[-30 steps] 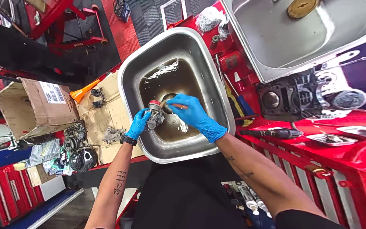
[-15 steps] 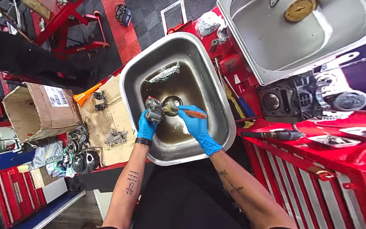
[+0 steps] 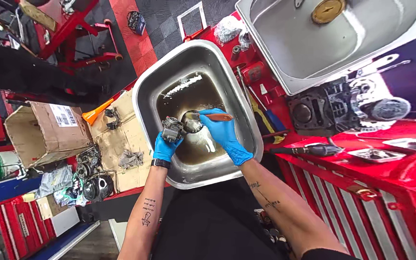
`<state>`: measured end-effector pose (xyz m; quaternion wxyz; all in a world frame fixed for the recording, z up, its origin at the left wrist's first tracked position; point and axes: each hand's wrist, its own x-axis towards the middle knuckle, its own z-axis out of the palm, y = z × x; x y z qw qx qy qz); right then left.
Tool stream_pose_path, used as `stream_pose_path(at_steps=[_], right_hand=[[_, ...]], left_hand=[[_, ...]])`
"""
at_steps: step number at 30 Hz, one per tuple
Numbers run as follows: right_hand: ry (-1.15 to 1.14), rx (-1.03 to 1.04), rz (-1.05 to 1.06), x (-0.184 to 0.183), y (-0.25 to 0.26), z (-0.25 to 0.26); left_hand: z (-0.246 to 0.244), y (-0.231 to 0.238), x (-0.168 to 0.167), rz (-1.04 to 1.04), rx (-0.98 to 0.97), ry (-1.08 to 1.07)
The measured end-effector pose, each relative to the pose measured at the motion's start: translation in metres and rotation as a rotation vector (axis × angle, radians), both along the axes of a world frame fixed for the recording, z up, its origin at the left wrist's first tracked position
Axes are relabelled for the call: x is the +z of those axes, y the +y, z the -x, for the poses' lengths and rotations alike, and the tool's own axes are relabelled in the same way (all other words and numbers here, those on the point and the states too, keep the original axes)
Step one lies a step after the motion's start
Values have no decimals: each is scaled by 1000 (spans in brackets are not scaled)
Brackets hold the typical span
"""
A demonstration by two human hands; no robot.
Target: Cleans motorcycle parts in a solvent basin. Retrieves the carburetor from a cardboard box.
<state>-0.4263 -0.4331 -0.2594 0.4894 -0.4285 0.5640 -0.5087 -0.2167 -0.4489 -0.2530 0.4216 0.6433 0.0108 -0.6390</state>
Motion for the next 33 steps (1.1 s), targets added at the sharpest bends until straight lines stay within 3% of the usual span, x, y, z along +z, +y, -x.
stream_pose_path(at_steps=[6,8,11,13,15,17,20,22,26,29,33], right_hand=[[-61,-16,-80,-1,5,-1],[-45,69,-56,8,6,-2],[359,54,76,-20,-10,13],[617,102,17,-41,-24,25],[711,253,-102,-47,-25,25],[594,248,-118,-36,-13,21],[122,24,-69,-4,10,8],[-59,-28,-91,9,15,-7],[-72,-173,-128,-6,5,-17],[-87,-91,-117,-3,24,-27],[-23,-151,-6,4,23,-28]], left_hand=[[2,4,3,21,4,74],[-1,8,3,24,-22,62],[-2,0,7,12,-54,28],[-5,-5,12,-24,-67,17],[-6,-6,14,-50,-70,24],[-3,-12,12,-50,-56,40],[2,-13,4,-49,46,113],[11,-11,-1,-56,99,132],[28,-14,-4,-14,210,160],[39,-9,-4,6,218,95],[45,-13,-5,20,196,94]])
